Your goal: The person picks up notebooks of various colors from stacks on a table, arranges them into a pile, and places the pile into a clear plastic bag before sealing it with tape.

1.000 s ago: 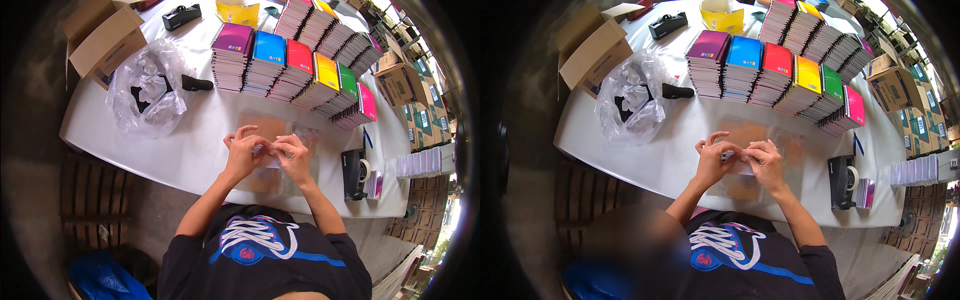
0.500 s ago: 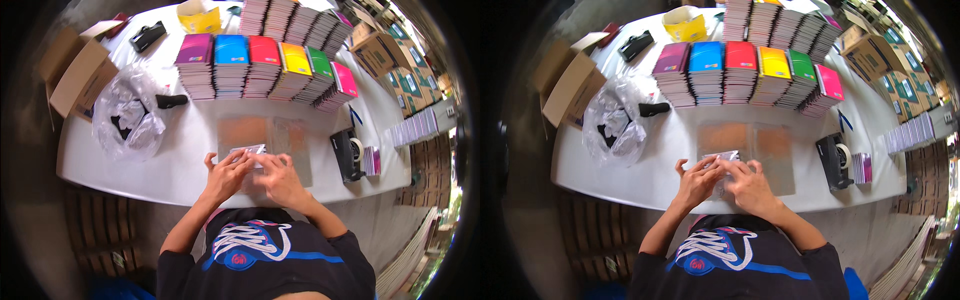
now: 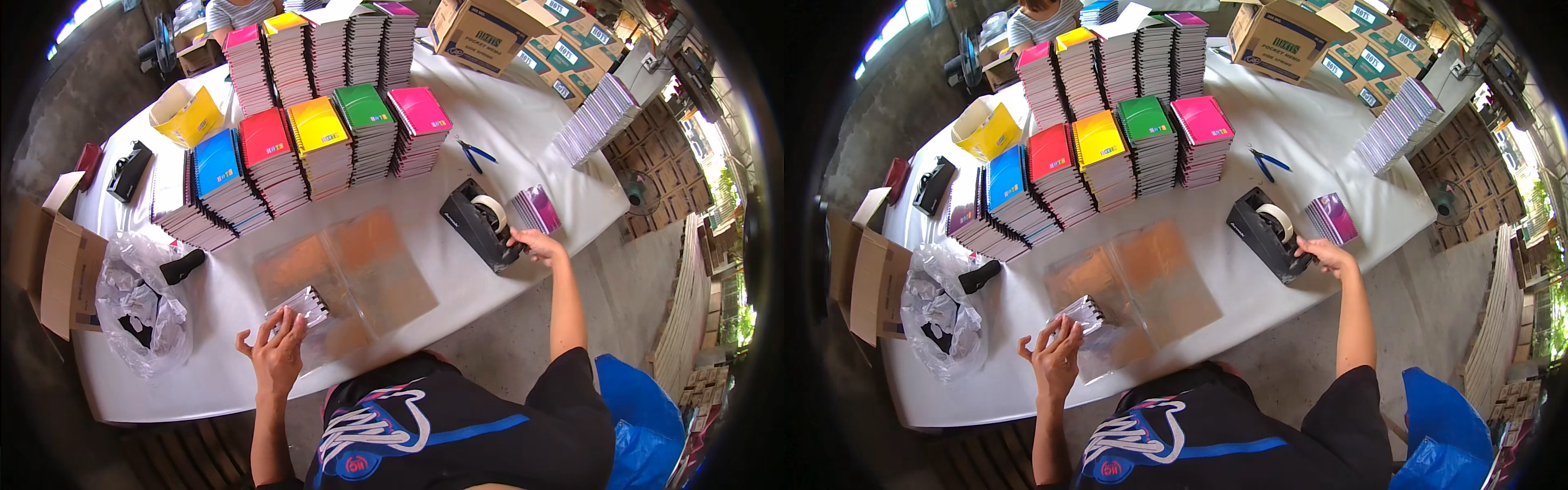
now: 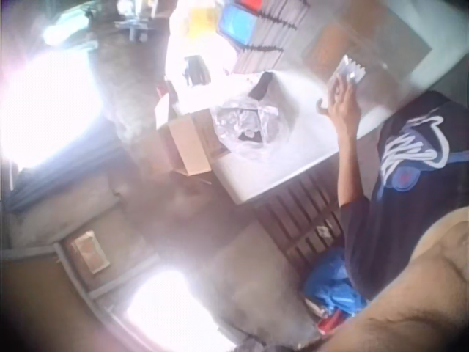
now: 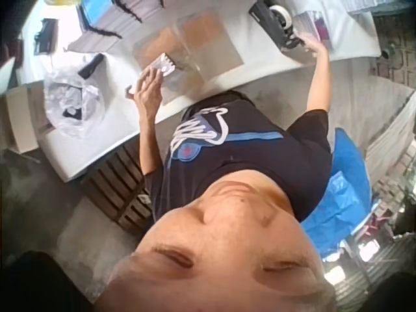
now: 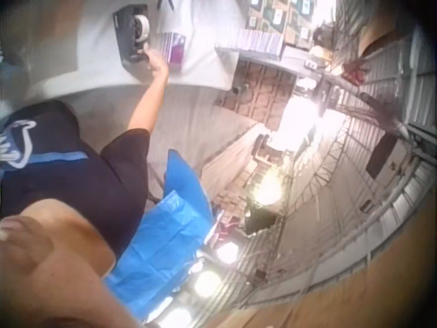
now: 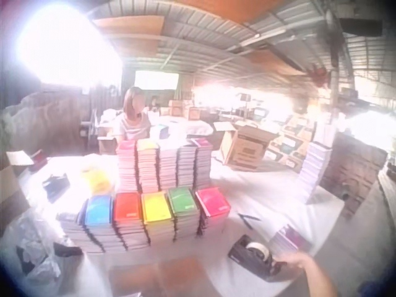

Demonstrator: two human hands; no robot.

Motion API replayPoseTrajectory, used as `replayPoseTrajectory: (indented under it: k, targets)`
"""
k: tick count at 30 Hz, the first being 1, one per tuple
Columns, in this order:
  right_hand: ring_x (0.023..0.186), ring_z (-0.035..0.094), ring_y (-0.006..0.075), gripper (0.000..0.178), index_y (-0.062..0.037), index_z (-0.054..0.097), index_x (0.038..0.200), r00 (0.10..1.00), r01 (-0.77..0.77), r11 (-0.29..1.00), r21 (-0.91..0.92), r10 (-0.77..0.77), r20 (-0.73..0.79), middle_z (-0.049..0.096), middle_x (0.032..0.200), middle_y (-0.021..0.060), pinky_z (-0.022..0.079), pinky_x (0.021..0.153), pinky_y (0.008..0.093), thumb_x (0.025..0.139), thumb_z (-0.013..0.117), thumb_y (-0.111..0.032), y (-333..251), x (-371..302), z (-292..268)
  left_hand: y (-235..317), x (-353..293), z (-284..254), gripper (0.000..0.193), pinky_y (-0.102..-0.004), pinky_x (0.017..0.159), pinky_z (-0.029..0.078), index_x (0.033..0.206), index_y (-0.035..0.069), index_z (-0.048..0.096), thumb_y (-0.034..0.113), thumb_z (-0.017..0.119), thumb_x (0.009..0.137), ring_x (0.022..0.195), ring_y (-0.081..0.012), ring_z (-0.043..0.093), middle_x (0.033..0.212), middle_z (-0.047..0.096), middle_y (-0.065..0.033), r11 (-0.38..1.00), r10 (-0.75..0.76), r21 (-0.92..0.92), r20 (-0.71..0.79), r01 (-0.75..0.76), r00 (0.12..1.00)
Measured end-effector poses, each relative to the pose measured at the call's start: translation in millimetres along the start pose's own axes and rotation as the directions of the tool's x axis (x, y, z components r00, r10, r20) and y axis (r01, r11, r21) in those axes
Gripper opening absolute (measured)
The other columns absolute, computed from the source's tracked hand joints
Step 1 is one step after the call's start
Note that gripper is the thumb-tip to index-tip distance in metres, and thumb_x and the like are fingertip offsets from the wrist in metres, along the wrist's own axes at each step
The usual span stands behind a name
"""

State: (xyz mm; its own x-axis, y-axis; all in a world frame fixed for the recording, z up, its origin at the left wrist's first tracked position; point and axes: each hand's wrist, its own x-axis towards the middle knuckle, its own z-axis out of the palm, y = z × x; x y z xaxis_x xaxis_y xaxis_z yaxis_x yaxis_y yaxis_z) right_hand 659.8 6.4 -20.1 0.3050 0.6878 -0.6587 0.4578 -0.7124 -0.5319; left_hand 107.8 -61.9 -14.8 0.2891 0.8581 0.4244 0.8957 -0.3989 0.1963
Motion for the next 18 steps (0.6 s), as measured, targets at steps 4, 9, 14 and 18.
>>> replayPoseTrajectory:
  k: [4, 9, 14, 18]
  targets:
    - [0.083, 0.050, 0.0127, 0.035, -0.0137, 0.063, 0.077, 0.974, 0.010, 0.991, 0.134, -0.039, 0.222, 0.055, 0.078, -0.0018, 0.041, 0.061, 0.0315, 0.087, 0.059, -0.047, 0.4, 3.4, -2.2, 2.0, 1.3, -2.9, 0.026, -0.0409, 0.096, 0.020, 0.104, 0.019, 0.069, 0.016, 0.069, 0.078, 0.110, -0.0146, 0.057, 0.113, 0.066, -0.0014, 0.999, -0.037, -0.032, 0.030, 0.038, 0.999]
    - [0.101, 0.051, 0.0173, 0.032, -0.0059, 0.059, 0.066, 0.830, 0.200, 0.620, 0.759, -0.519, 0.205, 0.049, 0.122, 0.0074, 0.047, 0.084, 0.0490, 0.088, 0.061, -0.029, 52.0, 0.0, -3.7, 1.3, -1.4, -2.4, 0.026, -0.0414, 0.094, 0.021, 0.103, 0.020, 0.068, 0.015, 0.069, 0.077, 0.108, -0.0129, 0.057, 0.110, 0.067, 0.0008, 0.999, -0.041, -0.008, 0.011, 0.041, 0.999]
    - [0.118, 0.049, 0.0225, 0.025, 0.0024, 0.063, 0.068, 0.798, 0.375, 0.411, 0.831, -0.599, -0.064, 0.037, 0.142, 0.0104, 0.047, 0.088, 0.0532, 0.086, 0.060, -0.016, 124.4, -7.0, 35.9, 10.6, 2.6, -2.2, 0.028, -0.0362, 0.089, 0.031, 0.101, 0.019, 0.070, 0.011, 0.072, 0.074, 0.108, -0.0189, 0.056, 0.115, 0.063, 0.0006, 0.993, -0.092, -0.079, -0.040, 0.089, 0.995]
    - [0.100, 0.059, 0.0230, 0.017, 0.0021, 0.068, 0.082, 0.527, 0.319, 0.800, -0.508, -0.595, -0.607, 0.059, 0.109, 0.0135, 0.050, 0.077, 0.0382, 0.085, 0.061, -0.013, 133.8, -8.9, 51.9, 4.0, -0.2, -1.1, 0.031, -0.0339, 0.082, 0.039, 0.099, 0.018, 0.071, 0.008, 0.074, 0.070, 0.107, -0.0226, 0.055, 0.108, 0.062, -0.0003, 0.989, -0.066, -0.135, -0.026, 0.062, 0.997]
